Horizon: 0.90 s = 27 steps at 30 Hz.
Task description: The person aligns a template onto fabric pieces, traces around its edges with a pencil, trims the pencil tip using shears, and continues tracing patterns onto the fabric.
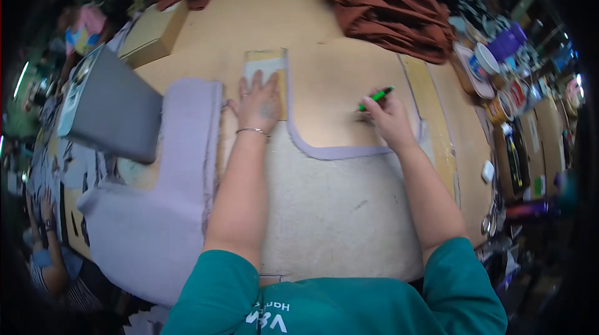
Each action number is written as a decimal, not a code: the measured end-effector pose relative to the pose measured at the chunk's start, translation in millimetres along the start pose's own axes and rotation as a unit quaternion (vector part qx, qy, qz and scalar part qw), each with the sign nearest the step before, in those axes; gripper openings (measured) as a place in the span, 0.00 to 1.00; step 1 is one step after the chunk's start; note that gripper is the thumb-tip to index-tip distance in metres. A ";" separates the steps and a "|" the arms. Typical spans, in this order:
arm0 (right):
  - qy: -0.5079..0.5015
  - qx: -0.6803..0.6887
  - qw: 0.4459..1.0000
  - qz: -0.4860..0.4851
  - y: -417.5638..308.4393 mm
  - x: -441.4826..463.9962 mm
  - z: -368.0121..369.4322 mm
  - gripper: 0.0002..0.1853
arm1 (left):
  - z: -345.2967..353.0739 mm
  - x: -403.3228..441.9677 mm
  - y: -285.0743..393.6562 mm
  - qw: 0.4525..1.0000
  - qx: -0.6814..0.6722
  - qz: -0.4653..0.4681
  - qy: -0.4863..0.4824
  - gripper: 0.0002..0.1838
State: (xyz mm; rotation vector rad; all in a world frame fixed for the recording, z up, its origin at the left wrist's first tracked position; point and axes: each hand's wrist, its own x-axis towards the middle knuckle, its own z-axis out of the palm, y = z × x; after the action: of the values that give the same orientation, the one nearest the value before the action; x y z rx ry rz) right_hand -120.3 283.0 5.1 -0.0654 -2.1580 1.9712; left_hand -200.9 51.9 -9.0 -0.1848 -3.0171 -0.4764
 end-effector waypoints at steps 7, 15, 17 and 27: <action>0.062 -0.015 0.994 -0.087 47.3 132.0 113.8 0.07 | -3.2 -1.6 -0.1 0.999 -0.033 0.000 -0.005 0.20; 0.110 -0.180 0.972 -0.107 33.9 149.2 133.9 0.08 | -1.8 -1.2 -1.2 0.999 -0.043 0.006 0.005 0.20; 0.090 -0.200 0.970 -0.107 25.9 136.6 135.5 0.08 | -2.0 -1.2 -1.1 0.999 -0.037 0.010 0.004 0.20; 0.091 -0.081 0.986 -0.111 38.9 103.4 120.9 0.06 | -0.4 -1.0 -1.5 0.998 -0.061 0.008 0.010 0.20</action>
State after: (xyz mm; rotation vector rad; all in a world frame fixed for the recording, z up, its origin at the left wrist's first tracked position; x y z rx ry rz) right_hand -248.5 187.1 -29.3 -0.0292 -2.1020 1.6028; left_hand -200.1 50.2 -9.2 -0.2117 -2.9661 -0.6559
